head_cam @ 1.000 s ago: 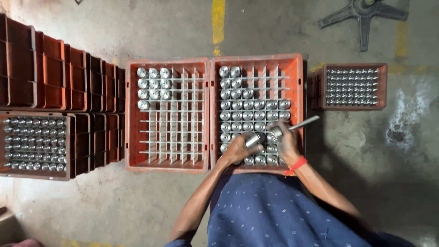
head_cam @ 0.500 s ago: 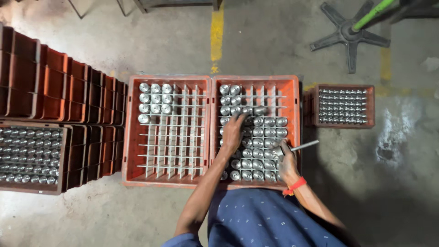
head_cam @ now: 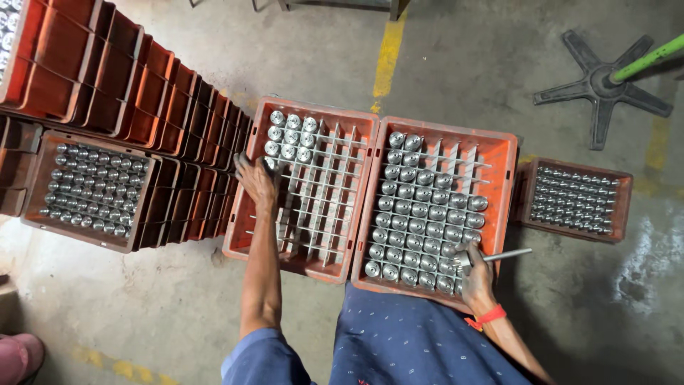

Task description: The person transfers small metal cylindrical parts from one orange crate to another using a metal rod to push them into place. They then move a full crate to a stack and bring a new crate to continue the process.

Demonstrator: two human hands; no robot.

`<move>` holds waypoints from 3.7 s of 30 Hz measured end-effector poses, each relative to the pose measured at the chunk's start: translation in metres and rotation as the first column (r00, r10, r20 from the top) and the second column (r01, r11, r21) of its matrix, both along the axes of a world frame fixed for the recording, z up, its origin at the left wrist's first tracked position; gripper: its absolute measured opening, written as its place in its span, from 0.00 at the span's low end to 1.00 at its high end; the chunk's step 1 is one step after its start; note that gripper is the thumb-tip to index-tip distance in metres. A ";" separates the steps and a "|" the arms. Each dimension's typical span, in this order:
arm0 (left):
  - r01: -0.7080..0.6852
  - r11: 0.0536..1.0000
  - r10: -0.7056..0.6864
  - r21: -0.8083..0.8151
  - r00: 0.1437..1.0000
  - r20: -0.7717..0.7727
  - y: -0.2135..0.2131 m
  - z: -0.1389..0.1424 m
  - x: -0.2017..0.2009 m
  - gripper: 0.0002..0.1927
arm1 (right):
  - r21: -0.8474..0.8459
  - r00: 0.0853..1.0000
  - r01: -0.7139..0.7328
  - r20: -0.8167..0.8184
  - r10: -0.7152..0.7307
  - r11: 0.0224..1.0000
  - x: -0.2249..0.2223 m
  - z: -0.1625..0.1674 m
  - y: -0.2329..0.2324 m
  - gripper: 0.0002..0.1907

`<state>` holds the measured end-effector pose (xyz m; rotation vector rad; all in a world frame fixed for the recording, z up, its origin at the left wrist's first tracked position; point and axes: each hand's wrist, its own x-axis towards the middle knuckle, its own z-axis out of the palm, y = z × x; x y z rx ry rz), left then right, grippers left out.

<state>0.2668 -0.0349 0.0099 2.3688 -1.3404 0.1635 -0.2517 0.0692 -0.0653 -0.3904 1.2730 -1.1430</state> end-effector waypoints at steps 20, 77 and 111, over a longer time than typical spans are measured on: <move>0.469 0.871 -0.418 -0.144 0.555 -0.719 0.125 -0.033 -0.255 0.21 | -0.013 0.968 -0.252 -0.018 0.252 0.968 0.079 0.052 -0.013 0.19; 0.249 0.785 -0.409 -0.568 0.897 -0.171 0.028 0.000 -0.032 0.23 | 0.151 0.997 -0.004 0.081 -0.009 0.989 0.004 0.006 0.012 0.11; 0.775 0.618 -0.370 0.129 0.432 -0.822 0.055 -0.002 -0.289 0.37 | 0.112 0.979 0.067 0.185 -0.087 0.991 -0.004 0.026 -0.061 0.14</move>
